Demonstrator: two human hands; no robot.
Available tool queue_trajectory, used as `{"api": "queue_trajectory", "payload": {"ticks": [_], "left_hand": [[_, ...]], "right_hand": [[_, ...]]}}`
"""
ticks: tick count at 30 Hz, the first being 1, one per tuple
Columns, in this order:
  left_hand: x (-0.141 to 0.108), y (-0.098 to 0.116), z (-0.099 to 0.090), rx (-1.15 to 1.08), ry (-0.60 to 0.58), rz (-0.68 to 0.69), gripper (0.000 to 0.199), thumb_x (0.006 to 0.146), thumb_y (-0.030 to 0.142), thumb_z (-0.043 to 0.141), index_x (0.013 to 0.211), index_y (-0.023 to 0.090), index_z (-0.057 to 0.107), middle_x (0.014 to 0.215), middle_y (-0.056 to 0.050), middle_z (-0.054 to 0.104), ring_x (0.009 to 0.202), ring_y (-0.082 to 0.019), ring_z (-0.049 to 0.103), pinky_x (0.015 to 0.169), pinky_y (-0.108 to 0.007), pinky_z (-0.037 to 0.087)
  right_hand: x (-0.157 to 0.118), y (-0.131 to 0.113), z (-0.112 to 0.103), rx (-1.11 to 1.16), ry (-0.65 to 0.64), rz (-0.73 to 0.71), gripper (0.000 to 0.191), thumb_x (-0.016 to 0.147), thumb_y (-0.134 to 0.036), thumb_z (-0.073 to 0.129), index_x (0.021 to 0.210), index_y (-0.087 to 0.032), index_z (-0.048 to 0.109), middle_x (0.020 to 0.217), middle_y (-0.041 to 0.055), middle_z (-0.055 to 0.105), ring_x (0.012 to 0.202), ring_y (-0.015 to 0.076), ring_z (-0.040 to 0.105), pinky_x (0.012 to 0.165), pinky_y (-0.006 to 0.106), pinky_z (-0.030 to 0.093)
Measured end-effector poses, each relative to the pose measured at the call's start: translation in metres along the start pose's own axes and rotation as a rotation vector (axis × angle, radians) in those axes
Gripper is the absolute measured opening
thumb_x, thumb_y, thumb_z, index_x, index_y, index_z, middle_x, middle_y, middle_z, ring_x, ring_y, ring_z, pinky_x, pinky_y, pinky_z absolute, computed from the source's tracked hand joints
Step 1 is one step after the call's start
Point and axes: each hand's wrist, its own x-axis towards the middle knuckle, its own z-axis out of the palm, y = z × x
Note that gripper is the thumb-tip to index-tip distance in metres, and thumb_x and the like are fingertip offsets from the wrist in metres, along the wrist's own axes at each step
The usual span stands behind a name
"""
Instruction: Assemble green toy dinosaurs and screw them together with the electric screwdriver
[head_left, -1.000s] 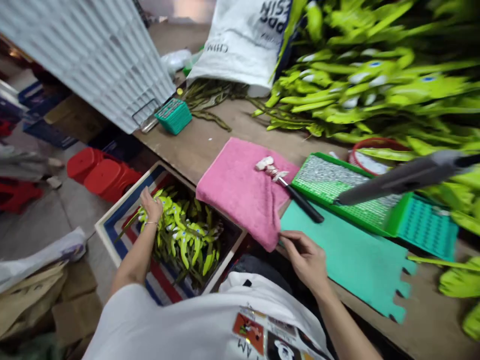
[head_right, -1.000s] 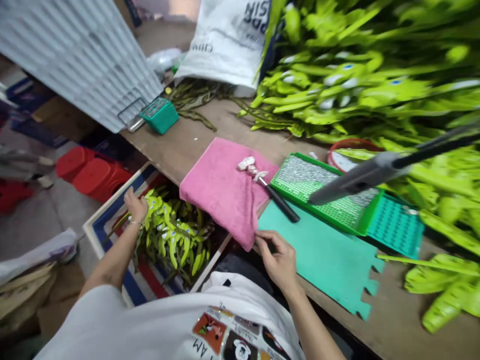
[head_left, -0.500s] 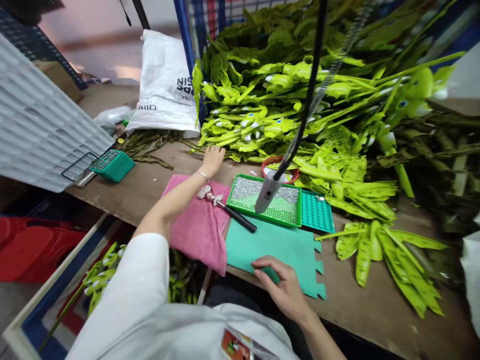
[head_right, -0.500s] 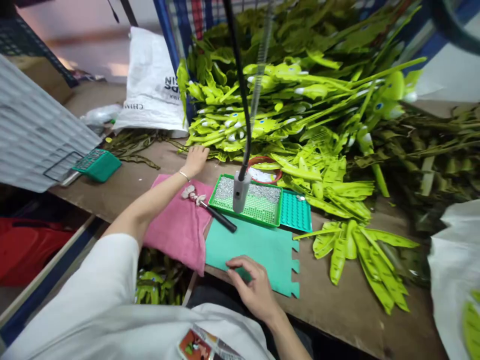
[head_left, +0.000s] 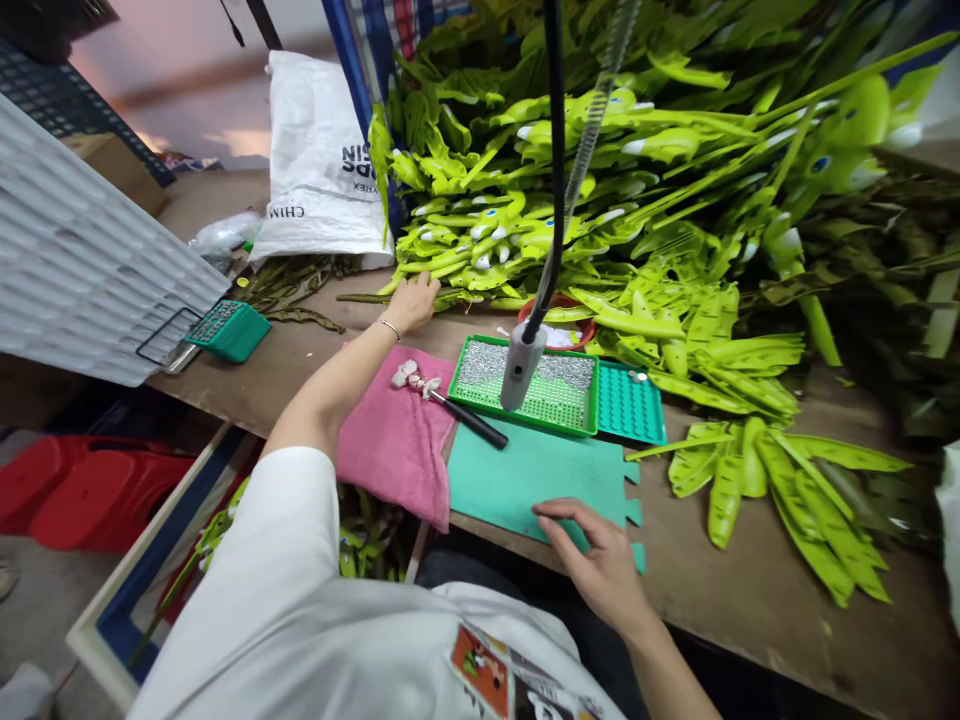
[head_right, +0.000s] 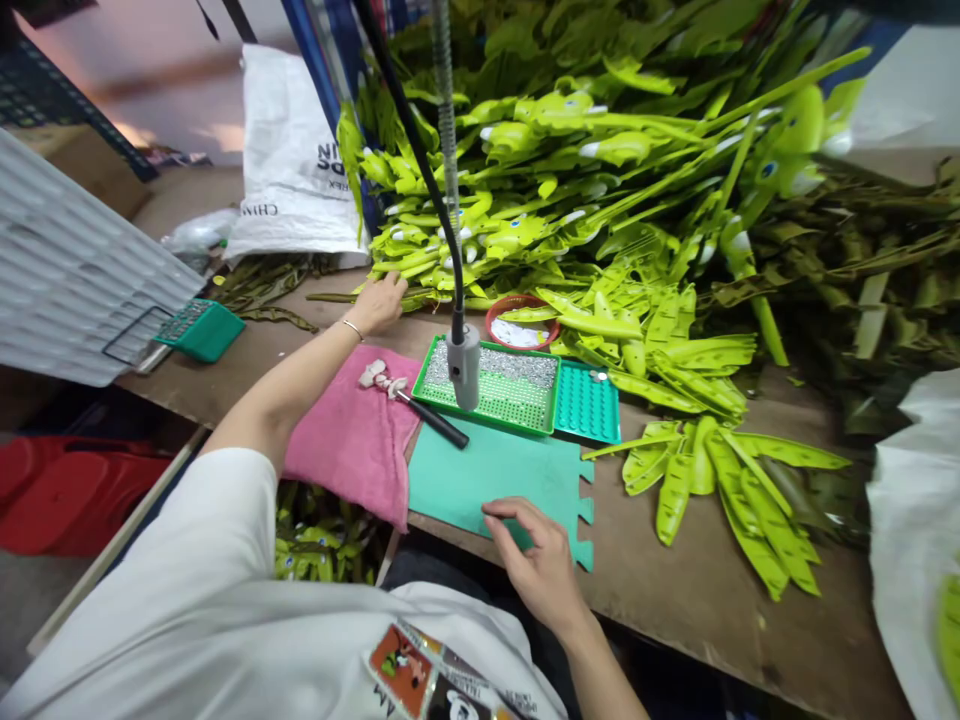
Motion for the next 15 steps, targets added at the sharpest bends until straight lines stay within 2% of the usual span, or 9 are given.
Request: {"api": "queue_trajectory", "payload": {"ticks": [5, 9, 12, 15], "left_hand": [[-0.004, -0.014, -0.016, -0.034, -0.062, 0.059, 0.036, 0.084, 0.023, 0.063, 0.119, 0.015, 0.062, 0.137, -0.018, 0.052, 0.117, -0.035, 0.057, 0.108, -0.048, 0.037], [0.0, -0.029, -0.023, -0.151, -0.069, 0.126, 0.033, 0.083, 0.037, 0.07, 0.109, 0.017, 0.071, 0.127, -0.013, 0.054, 0.116, -0.03, 0.059, 0.107, -0.042, 0.042], [0.004, -0.036, -0.025, -0.179, -0.099, 0.124, 0.032, 0.083, 0.044, 0.071, 0.097, 0.016, 0.073, 0.117, -0.012, 0.058, 0.114, -0.03, 0.06, 0.106, -0.042, 0.043], [0.002, -0.035, -0.029, -0.164, -0.132, 0.134, 0.034, 0.08, 0.047, 0.073, 0.091, 0.015, 0.073, 0.118, -0.013, 0.059, 0.114, -0.031, 0.06, 0.107, -0.043, 0.042]], "right_hand": [[0.002, 0.003, 0.003, -0.024, -0.003, 0.039, 0.021, 0.09, -0.039, 0.063, 0.083, -0.023, 0.074, 0.081, 0.0036, 0.077, 0.074, 0.0188, 0.074, 0.069, 0.028, 0.06], [0.002, 0.002, 0.005, -0.026, -0.005, 0.042, 0.022, 0.09, -0.04, 0.063, 0.083, -0.023, 0.074, 0.082, 0.0038, 0.077, 0.074, 0.0185, 0.074, 0.07, 0.029, 0.06], [0.001, 0.0, 0.004, -0.025, -0.005, 0.051, 0.024, 0.09, -0.042, 0.062, 0.084, -0.022, 0.075, 0.082, 0.0041, 0.077, 0.074, 0.0187, 0.074, 0.07, 0.029, 0.06], [0.001, 0.001, 0.003, -0.038, 0.003, 0.058, 0.023, 0.09, -0.041, 0.062, 0.083, -0.023, 0.074, 0.082, 0.0038, 0.078, 0.074, 0.0187, 0.074, 0.07, 0.03, 0.06]]}}
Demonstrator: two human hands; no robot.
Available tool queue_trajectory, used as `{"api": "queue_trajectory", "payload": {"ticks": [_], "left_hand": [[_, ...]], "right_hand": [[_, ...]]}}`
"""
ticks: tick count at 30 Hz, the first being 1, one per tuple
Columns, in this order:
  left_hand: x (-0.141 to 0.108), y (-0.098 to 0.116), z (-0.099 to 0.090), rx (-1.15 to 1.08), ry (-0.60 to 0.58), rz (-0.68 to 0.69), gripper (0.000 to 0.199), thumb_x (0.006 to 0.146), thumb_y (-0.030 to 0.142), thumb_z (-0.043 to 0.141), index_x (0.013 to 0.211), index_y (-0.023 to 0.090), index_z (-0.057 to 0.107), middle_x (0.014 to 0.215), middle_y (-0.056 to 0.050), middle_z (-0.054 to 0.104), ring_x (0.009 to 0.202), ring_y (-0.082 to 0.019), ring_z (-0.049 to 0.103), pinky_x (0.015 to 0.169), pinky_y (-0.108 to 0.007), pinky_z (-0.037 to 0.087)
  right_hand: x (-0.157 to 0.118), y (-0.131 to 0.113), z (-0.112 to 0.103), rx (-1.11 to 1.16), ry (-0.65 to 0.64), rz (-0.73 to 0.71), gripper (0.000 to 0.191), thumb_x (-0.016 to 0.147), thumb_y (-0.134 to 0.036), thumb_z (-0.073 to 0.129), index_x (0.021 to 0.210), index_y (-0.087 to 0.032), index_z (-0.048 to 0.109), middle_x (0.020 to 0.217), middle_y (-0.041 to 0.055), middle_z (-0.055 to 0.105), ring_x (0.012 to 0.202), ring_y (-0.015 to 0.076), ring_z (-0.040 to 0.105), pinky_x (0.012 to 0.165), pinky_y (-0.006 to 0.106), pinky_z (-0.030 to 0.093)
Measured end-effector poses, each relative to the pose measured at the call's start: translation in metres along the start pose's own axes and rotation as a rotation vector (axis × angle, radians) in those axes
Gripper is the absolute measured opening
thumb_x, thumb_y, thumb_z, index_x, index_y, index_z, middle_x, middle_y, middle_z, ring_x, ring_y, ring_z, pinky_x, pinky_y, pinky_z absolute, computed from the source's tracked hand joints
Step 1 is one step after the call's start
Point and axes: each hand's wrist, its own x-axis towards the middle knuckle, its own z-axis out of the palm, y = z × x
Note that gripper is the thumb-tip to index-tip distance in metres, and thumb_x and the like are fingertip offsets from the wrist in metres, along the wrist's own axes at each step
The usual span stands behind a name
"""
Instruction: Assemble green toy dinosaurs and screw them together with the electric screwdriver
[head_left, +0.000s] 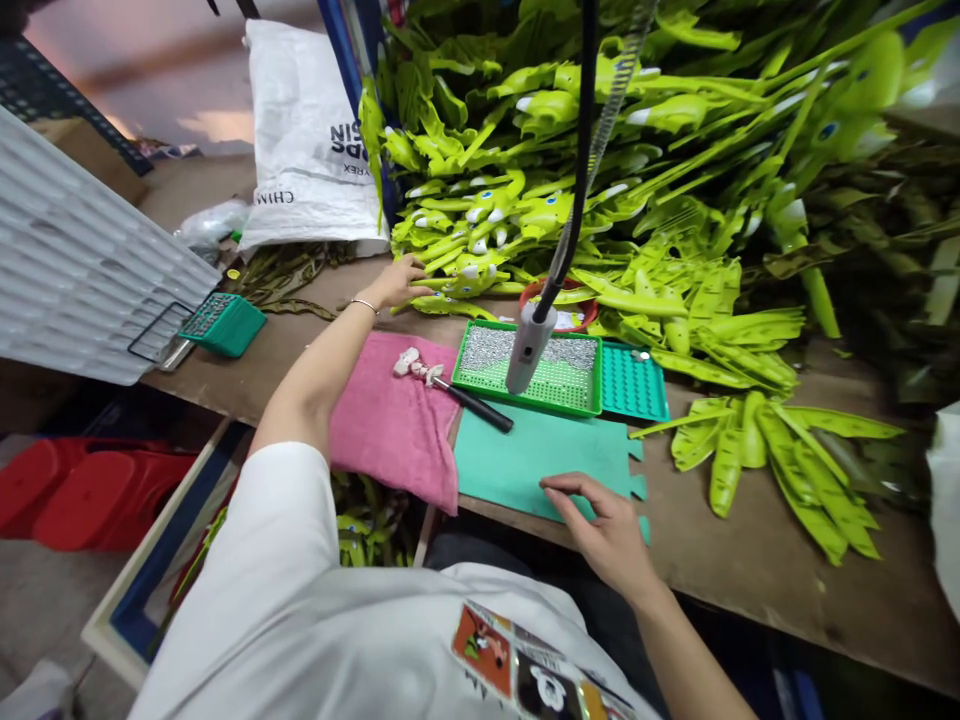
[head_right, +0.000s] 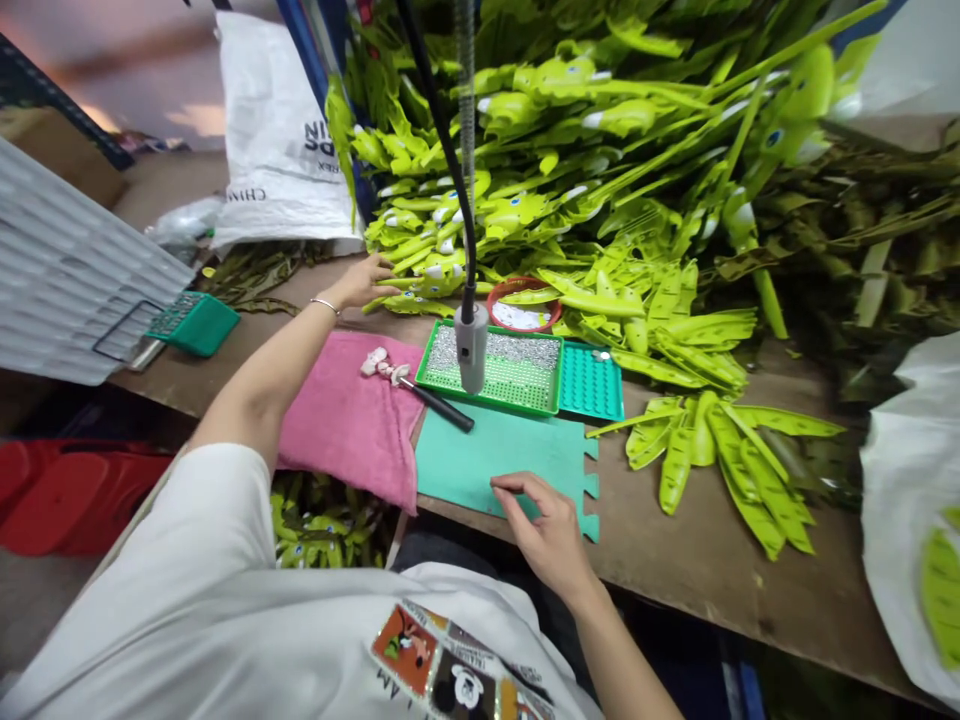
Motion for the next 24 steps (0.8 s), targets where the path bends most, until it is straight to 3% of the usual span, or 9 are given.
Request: {"api": "queue_trajectory", "payload": {"ticks": [4, 7, 10, 13, 15, 17, 19, 21, 24], "left_hand": [[-0.018, 0.006, -0.005, 0.251, 0.062, 0.101, 0.032, 0.091, 0.04, 0.057, 0.111, 0.018, 0.069, 0.132, -0.016, 0.056, 0.124, -0.033, 0.053, 0.108, -0.051, 0.037], [-0.049, 0.005, -0.008, 0.397, 0.121, 0.143, 0.039, 0.097, 0.034, 0.041, 0.13, 0.024, 0.062, 0.132, -0.016, 0.06, 0.12, -0.032, 0.055, 0.104, -0.053, 0.037], [-0.097, -0.002, -0.007, 0.503, 0.202, 0.079, 0.046, 0.098, 0.041, 0.037, 0.136, 0.025, 0.057, 0.115, -0.014, 0.068, 0.105, -0.03, 0.059, 0.098, -0.05, 0.042], [-0.156, -0.006, 0.004, 0.578, 0.365, -0.007, 0.056, 0.097, 0.058, 0.036, 0.133, 0.021, 0.058, 0.099, -0.014, 0.071, 0.092, -0.029, 0.06, 0.088, -0.045, 0.046], [-0.192, 0.0, 0.017, 0.522, 0.457, 0.069, 0.062, 0.093, 0.068, 0.039, 0.129, 0.022, 0.059, 0.092, -0.013, 0.07, 0.085, -0.029, 0.061, 0.082, -0.043, 0.047], [-0.221, 0.019, 0.034, 0.416, 0.465, 0.189, 0.062, 0.089, 0.073, 0.045, 0.128, 0.027, 0.059, 0.092, -0.01, 0.07, 0.084, -0.029, 0.062, 0.08, -0.042, 0.048], [-0.239, 0.05, 0.054, 0.328, 0.386, 0.268, 0.059, 0.084, 0.073, 0.056, 0.126, 0.032, 0.061, 0.095, -0.009, 0.07, 0.084, -0.029, 0.062, 0.081, -0.042, 0.047], [-0.247, 0.09, 0.074, 0.284, 0.29, 0.315, 0.056, 0.082, 0.069, 0.063, 0.125, 0.033, 0.064, 0.095, -0.009, 0.069, 0.084, -0.028, 0.062, 0.082, -0.041, 0.046], [-0.246, 0.147, 0.1, 0.267, 0.21, 0.38, 0.054, 0.09, 0.064, 0.058, 0.126, 0.024, 0.065, 0.097, -0.012, 0.067, 0.087, -0.027, 0.059, 0.08, -0.039, 0.044]], "right_hand": [[0.004, 0.001, -0.005, -0.055, 0.024, -0.03, 0.019, 0.091, -0.036, 0.061, 0.086, -0.023, 0.074, 0.083, 0.0028, 0.078, 0.075, 0.0178, 0.074, 0.071, 0.03, 0.06], [0.013, 0.002, -0.02, -0.113, 0.051, -0.073, 0.018, 0.091, -0.035, 0.061, 0.087, -0.023, 0.074, 0.084, 0.0027, 0.078, 0.076, 0.0171, 0.074, 0.073, 0.031, 0.059], [0.032, 0.011, -0.051, -0.208, 0.128, -0.107, 0.017, 0.089, -0.034, 0.061, 0.09, -0.023, 0.074, 0.087, 0.0031, 0.078, 0.078, 0.0178, 0.073, 0.075, 0.033, 0.059], [0.066, 0.033, -0.089, -0.348, 0.283, -0.078, 0.02, 0.087, -0.028, 0.058, 0.098, -0.022, 0.073, 0.096, 0.0051, 0.078, 0.087, 0.0197, 0.072, 0.082, 0.038, 0.059], [0.095, 0.052, -0.107, -0.439, 0.333, -0.034, 0.026, 0.084, -0.019, 0.053, 0.103, -0.019, 0.071, 0.101, 0.0077, 0.077, 0.09, 0.0211, 0.072, 0.088, 0.041, 0.057], [0.125, 0.07, -0.115, -0.523, 0.3, 0.003, 0.032, 0.081, -0.011, 0.05, 0.105, -0.016, 0.069, 0.104, 0.0106, 0.076, 0.094, 0.023, 0.071, 0.092, 0.043, 0.055], [0.148, 0.085, -0.114, -0.611, 0.233, 0.022, 0.036, 0.079, -0.005, 0.047, 0.106, -0.014, 0.069, 0.108, 0.0133, 0.075, 0.099, 0.0248, 0.069, 0.094, 0.044, 0.053], [0.163, 0.095, -0.109, -0.697, 0.16, 0.03, 0.035, 0.079, -0.004, 0.046, 0.106, -0.013, 0.068, 0.109, 0.0147, 0.074, 0.103, 0.0265, 0.067, 0.095, 0.044, 0.05], [0.173, 0.106, -0.105, -0.808, 0.099, 0.045, 0.025, 0.085, -0.008, 0.047, 0.099, -0.012, 0.067, 0.102, 0.0157, 0.073, 0.105, 0.0284, 0.064, 0.097, 0.046, 0.045]]}}
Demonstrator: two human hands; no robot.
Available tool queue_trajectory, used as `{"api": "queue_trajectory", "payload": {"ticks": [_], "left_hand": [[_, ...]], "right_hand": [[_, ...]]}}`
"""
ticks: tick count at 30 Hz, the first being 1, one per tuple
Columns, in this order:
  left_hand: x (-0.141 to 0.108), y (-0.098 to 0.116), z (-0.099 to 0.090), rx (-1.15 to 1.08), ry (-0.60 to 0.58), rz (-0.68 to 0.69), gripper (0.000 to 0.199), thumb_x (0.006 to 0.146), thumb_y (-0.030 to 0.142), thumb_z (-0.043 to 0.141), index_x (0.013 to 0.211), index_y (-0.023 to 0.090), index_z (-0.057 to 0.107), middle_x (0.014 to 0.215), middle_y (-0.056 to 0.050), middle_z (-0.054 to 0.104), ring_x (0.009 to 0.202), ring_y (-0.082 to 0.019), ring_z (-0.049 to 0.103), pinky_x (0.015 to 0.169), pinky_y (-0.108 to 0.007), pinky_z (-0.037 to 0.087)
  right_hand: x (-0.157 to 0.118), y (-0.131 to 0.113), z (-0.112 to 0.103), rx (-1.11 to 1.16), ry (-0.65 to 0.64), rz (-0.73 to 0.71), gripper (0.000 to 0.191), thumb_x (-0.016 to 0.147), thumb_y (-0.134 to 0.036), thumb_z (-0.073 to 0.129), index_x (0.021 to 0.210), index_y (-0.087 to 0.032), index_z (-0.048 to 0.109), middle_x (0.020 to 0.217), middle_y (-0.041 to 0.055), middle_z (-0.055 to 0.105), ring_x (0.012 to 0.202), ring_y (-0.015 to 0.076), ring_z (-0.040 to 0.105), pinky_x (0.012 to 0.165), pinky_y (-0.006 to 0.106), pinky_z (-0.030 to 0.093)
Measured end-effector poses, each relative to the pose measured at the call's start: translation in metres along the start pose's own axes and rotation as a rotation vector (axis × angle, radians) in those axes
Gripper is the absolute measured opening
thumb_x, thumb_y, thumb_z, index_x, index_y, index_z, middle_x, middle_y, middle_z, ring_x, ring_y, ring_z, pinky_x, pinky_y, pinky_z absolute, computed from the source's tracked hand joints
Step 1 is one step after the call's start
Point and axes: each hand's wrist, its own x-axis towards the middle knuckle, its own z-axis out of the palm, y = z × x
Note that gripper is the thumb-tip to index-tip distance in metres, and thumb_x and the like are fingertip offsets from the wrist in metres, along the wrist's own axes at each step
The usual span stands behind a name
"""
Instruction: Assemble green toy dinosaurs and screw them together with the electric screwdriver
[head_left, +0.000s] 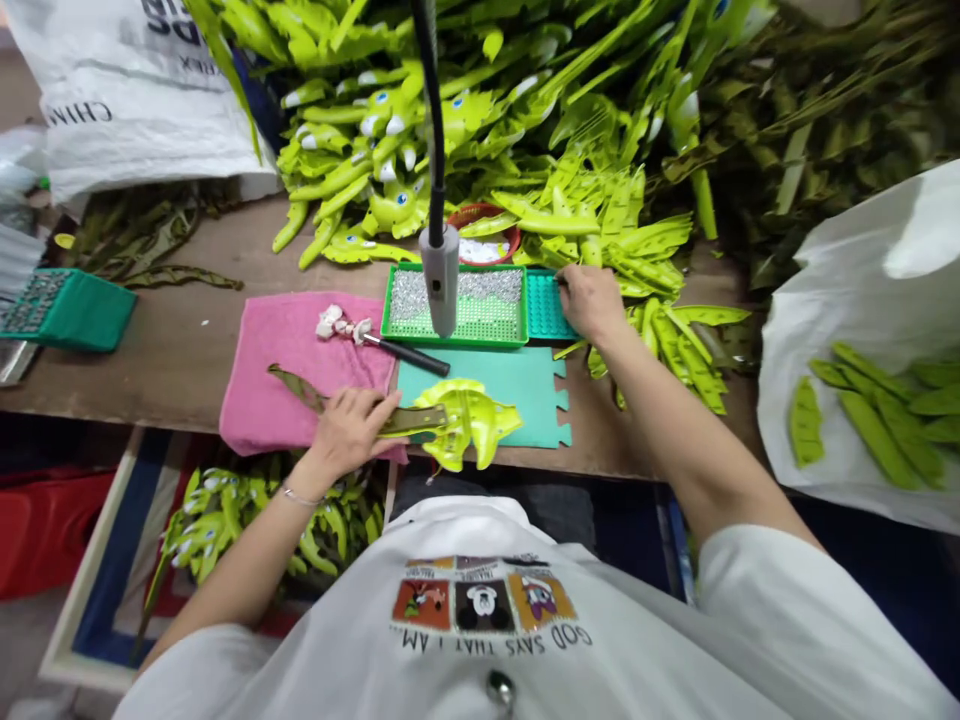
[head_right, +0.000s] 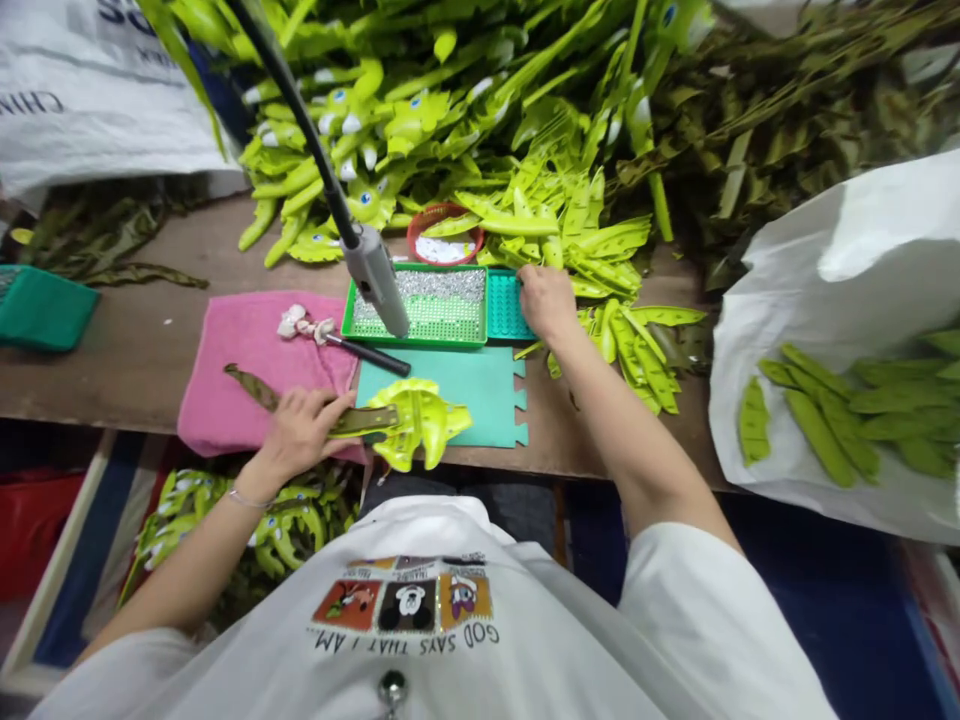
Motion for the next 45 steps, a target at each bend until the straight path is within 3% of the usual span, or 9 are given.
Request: {"api": "queue_trajectory", "payload": {"ticks": [3, 8, 13, 18, 25, 31, 35, 39, 45], "left_hand": [[0.019, 0.033, 0.011, -0.003, -0.106, 0.026, 0.054, 0.097, 0.06, 0.049, 0.124, 0.017, 0.066, 0.098, -0.014, 0.064, 0.088, -0.027, 0.056, 0.079, -0.037, 0.042], [0.036, 0.046, 0.02, -0.033, -0.206, 0.05, 0.058, 0.098, 0.064, 0.04, 0.122, 0.018, 0.065, 0.096, -0.012, 0.061, 0.087, -0.025, 0.053, 0.075, -0.035, 0.039], [0.047, 0.051, 0.017, -0.084, -0.247, -0.005, 0.057, 0.098, 0.065, 0.04, 0.121, 0.019, 0.065, 0.096, -0.012, 0.06, 0.087, -0.025, 0.052, 0.074, -0.035, 0.037], [0.057, 0.056, 0.006, -0.011, -0.222, 0.024, 0.056, 0.098, 0.064, 0.041, 0.122, 0.02, 0.064, 0.095, -0.011, 0.061, 0.086, -0.025, 0.052, 0.073, -0.036, 0.037], [0.066, 0.058, -0.007, 0.106, -0.171, 0.079, 0.046, 0.095, 0.058, 0.056, 0.118, 0.019, 0.065, 0.09, -0.008, 0.061, 0.083, -0.024, 0.053, 0.073, -0.034, 0.037], [0.065, 0.057, 0.002, 0.075, -0.16, 0.038, 0.045, 0.092, 0.056, 0.061, 0.119, 0.019, 0.066, 0.091, -0.008, 0.061, 0.082, -0.024, 0.053, 0.072, -0.034, 0.035], [0.065, 0.057, 0.004, 0.067, -0.162, 0.028, 0.046, 0.092, 0.056, 0.061, 0.119, 0.019, 0.066, 0.091, -0.008, 0.061, 0.082, -0.024, 0.052, 0.072, -0.034, 0.036], [0.067, 0.057, 0.001, 0.071, -0.19, 0.028, 0.045, 0.094, 0.057, 0.058, 0.119, 0.02, 0.066, 0.092, -0.008, 0.061, 0.083, -0.024, 0.053, 0.073, -0.034, 0.036], [0.073, 0.059, -0.003, 0.083, -0.253, 0.001, 0.047, 0.094, 0.059, 0.057, 0.121, 0.021, 0.065, 0.094, -0.009, 0.061, 0.086, -0.025, 0.054, 0.073, -0.034, 0.036]], "right_hand": [[0.002, 0.003, 0.001, -0.045, 0.013, -0.012, 0.019, 0.091, -0.012, 0.046, 0.092, -0.012, 0.066, 0.095, 0.0148, 0.073, 0.106, 0.0263, 0.062, 0.099, 0.047, 0.039], [-0.04, -0.031, -0.027, 0.214, 0.05, -0.042, 0.01, 0.084, -0.018, 0.064, 0.093, -0.016, 0.064, 0.091, 0.0069, 0.074, 0.091, 0.0187, 0.065, 0.093, 0.039, 0.045], [-0.131, -0.093, -0.056, 0.684, -0.348, -0.1, 0.012, 0.078, -0.027, 0.071, 0.085, -0.021, 0.063, 0.08, 0.0019, 0.074, 0.073, 0.0169, 0.07, 0.072, 0.031, 0.056], [-0.164, -0.112, -0.054, 0.673, -0.511, -0.022, 0.014, 0.076, -0.018, 0.066, 0.085, -0.022, 0.057, 0.078, 0.0013, 0.074, 0.069, 0.0157, 0.07, 0.068, 0.029, 0.055], [-0.143, -0.104, -0.051, 0.569, -0.516, -0.11, 0.009, 0.075, -0.015, 0.06, 0.083, -0.02, 0.058, 0.075, 0.0004, 0.069, 0.067, 0.0137, 0.063, 0.064, 0.027, 0.05], [-0.048, -0.038, -0.035, 0.201, 0.12, 0.028, 0.02, 0.082, -0.014, 0.046, 0.095, -0.02, 0.06, 0.096, 0.0117, 0.07, 0.09, 0.0248, 0.064, 0.086, 0.044, 0.051], [-0.003, -0.006, -0.012, -0.061, 0.093, 0.016, 0.019, 0.084, -0.013, 0.046, 0.096, -0.017, 0.06, 0.09, 0.0163, 0.067, 0.098, 0.0329, 0.061, 0.091, 0.054, 0.045], [0.008, 0.004, -0.003, -0.078, 0.061, 0.01, 0.016, 0.092, -0.019, 0.041, 0.092, -0.017, 0.058, 0.087, 0.0162, 0.066, 0.104, 0.0341, 0.059, 0.094, 0.057, 0.042], [-0.049, -0.037, -0.037, 0.466, -0.097, 0.024, 0.023, 0.083, -0.035, 0.068, 0.096, -0.023, 0.053, 0.087, 0.0061, 0.07, 0.08, 0.02, 0.064, 0.076, 0.038, 0.052]]}}
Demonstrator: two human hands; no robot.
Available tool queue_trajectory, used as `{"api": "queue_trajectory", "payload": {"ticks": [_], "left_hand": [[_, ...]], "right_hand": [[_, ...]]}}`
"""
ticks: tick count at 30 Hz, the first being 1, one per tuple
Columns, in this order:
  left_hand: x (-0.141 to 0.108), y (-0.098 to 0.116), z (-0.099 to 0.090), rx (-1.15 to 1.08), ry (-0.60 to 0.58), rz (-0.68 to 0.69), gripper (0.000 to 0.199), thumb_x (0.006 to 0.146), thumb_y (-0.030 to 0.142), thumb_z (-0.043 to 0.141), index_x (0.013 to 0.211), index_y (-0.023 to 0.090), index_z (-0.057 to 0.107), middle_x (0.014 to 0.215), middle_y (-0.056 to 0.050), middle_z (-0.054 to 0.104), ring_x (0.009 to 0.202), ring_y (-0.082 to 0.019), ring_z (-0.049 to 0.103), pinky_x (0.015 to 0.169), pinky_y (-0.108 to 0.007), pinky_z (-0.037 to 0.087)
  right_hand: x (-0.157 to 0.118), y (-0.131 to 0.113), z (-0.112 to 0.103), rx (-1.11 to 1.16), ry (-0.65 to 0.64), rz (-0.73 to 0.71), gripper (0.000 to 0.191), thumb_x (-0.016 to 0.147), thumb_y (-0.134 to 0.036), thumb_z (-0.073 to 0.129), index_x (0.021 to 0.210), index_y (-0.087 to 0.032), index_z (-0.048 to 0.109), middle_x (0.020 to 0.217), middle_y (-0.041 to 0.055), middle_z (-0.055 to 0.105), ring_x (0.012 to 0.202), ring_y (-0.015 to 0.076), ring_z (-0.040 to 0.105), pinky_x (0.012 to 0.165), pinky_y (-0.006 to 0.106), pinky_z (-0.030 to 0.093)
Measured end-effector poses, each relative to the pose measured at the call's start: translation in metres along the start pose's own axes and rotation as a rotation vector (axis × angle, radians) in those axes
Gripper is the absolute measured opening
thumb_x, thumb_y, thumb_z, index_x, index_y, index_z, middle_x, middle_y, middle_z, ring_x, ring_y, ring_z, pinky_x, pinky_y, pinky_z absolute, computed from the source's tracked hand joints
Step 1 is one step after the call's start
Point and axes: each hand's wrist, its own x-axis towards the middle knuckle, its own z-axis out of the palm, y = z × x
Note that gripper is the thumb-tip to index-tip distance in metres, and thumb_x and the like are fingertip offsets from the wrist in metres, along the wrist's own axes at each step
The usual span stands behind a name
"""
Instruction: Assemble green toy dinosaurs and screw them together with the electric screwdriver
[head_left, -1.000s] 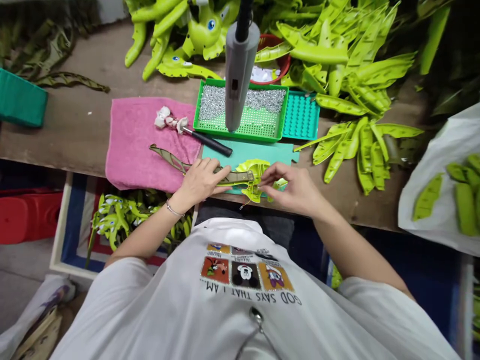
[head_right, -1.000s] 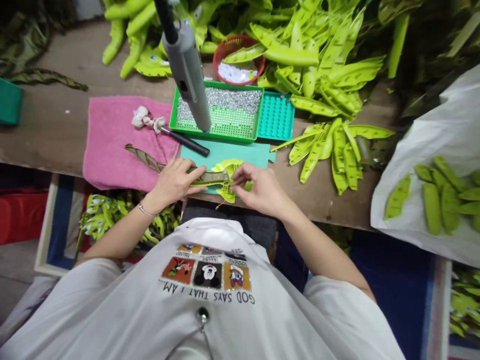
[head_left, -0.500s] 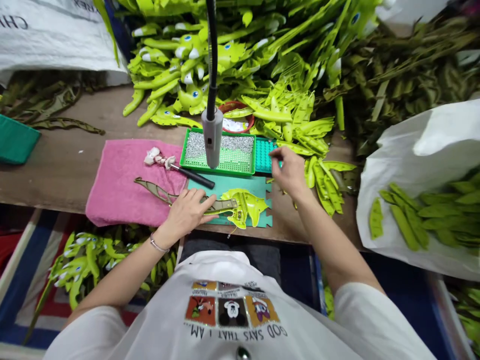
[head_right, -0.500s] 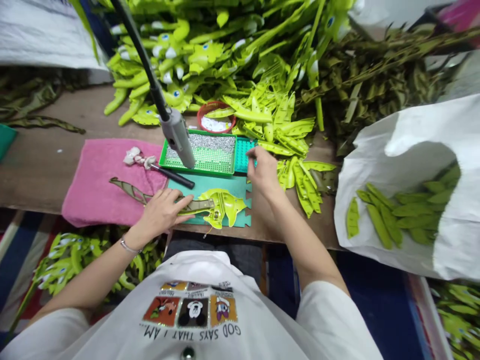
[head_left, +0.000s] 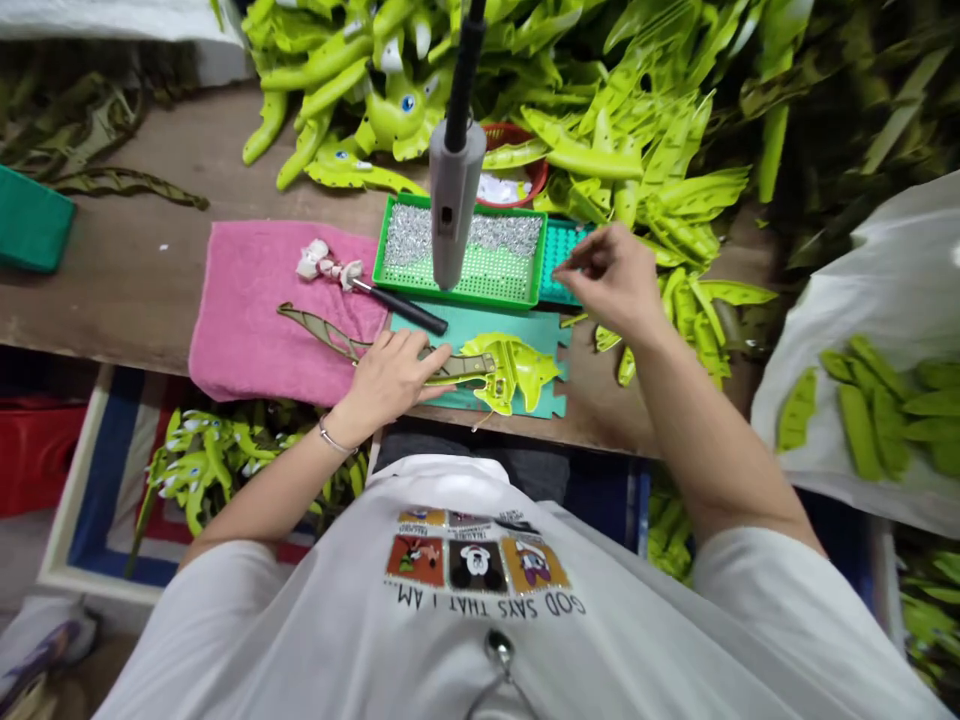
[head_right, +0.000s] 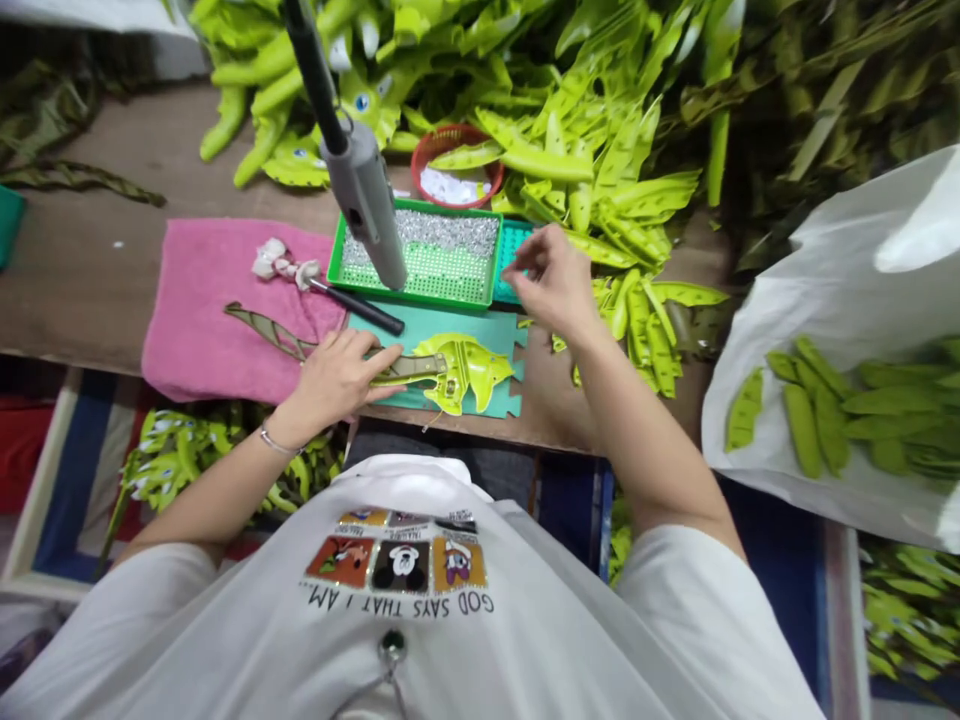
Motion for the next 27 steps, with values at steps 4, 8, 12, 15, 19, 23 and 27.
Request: {"api": "queue_trajectory", "payload": {"ticks": [4, 8, 12, 15, 19, 23, 27], "left_hand": [[0.0, 0.001, 0.001, -0.039, -0.015, -0.017, 0.046, 0.093, 0.058, 0.058, 0.12, 0.022, 0.065, 0.095, -0.01, 0.061, 0.087, -0.026, 0.054, 0.075, -0.036, 0.037], [-0.002, 0.002, 0.002, -0.104, -0.035, -0.039, 0.049, 0.095, 0.06, 0.052, 0.123, 0.022, 0.065, 0.098, -0.012, 0.061, 0.089, -0.027, 0.054, 0.077, -0.037, 0.037], [-0.002, 0.003, 0.003, -0.118, -0.041, -0.042, 0.051, 0.096, 0.061, 0.049, 0.124, 0.021, 0.064, 0.098, -0.012, 0.061, 0.09, -0.027, 0.054, 0.077, -0.037, 0.038], [-0.003, 0.003, 0.006, -0.094, -0.027, -0.036, 0.051, 0.096, 0.061, 0.048, 0.124, 0.021, 0.064, 0.096, -0.011, 0.061, 0.089, -0.027, 0.054, 0.076, -0.037, 0.038], [-0.008, 0.001, 0.015, -0.035, 0.066, 0.005, 0.05, 0.096, 0.06, 0.05, 0.123, 0.021, 0.065, 0.093, -0.01, 0.063, 0.084, -0.025, 0.054, 0.075, -0.035, 0.037], [-0.014, 0.0, 0.03, -0.067, 0.19, 0.007, 0.048, 0.094, 0.056, 0.057, 0.121, 0.018, 0.066, 0.095, -0.01, 0.065, 0.086, -0.025, 0.055, 0.079, -0.036, 0.04], [-0.02, -0.003, 0.039, -0.155, 0.223, -0.008, 0.054, 0.091, 0.053, 0.065, 0.127, 0.014, 0.064, 0.102, -0.014, 0.068, 0.092, -0.027, 0.058, 0.084, -0.039, 0.043]], "right_hand": [[-0.071, -0.052, 0.007, 0.329, -0.351, 0.098, 0.031, 0.073, -0.037, 0.074, 0.087, -0.023, 0.051, 0.079, 0.0028, 0.071, 0.067, 0.0162, 0.066, 0.063, 0.031, 0.052], [-0.102, -0.066, 0.022, 0.263, -0.387, 0.139, 0.022, 0.073, -0.027, 0.07, 0.085, -0.022, 0.051, 0.078, 0.0026, 0.073, 0.062, 0.0141, 0.064, 0.061, 0.028, 0.05], [-0.1, -0.064, 0.031, 0.132, -0.438, 0.128, 0.02, 0.072, -0.017, 0.065, 0.085, -0.022, 0.051, 0.076, 0.0005, 0.073, 0.063, 0.0139, 0.064, 0.065, 0.028, 0.047], [-0.094, -0.065, 0.036, 0.094, -0.451, 0.149, 0.021, 0.069, -0.013, 0.066, 0.081, -0.022, 0.051, 0.07, -0.0025, 0.068, 0.062, 0.013, 0.061, 0.063, 0.027, 0.044], [-0.086, -0.057, 0.034, 0.144, -0.528, 0.265, 0.024, 0.066, -0.022, 0.074, 0.076, -0.022, 0.051, 0.06, -0.0056, 0.058, 0.055, 0.0122, 0.053, 0.055, 0.026, 0.04], [-0.065, -0.025, 0.013, -0.071, -0.158, 0.047, 0.008, 0.081, -0.028, 0.065, 0.081, -0.02, 0.062, 0.08, 0.0053, 0.067, 0.076, 0.02, 0.06, 0.072, 0.036, 0.046], [-0.04, 0.014, -0.004, -0.455, 0.071, -0.036, 0.008, 0.08, -0.024, 0.064, 0.085, -0.02, 0.07, 0.095, 0.0123, 0.069, 0.094, 0.03, 0.057, 0.085, 0.046, 0.042]]}}
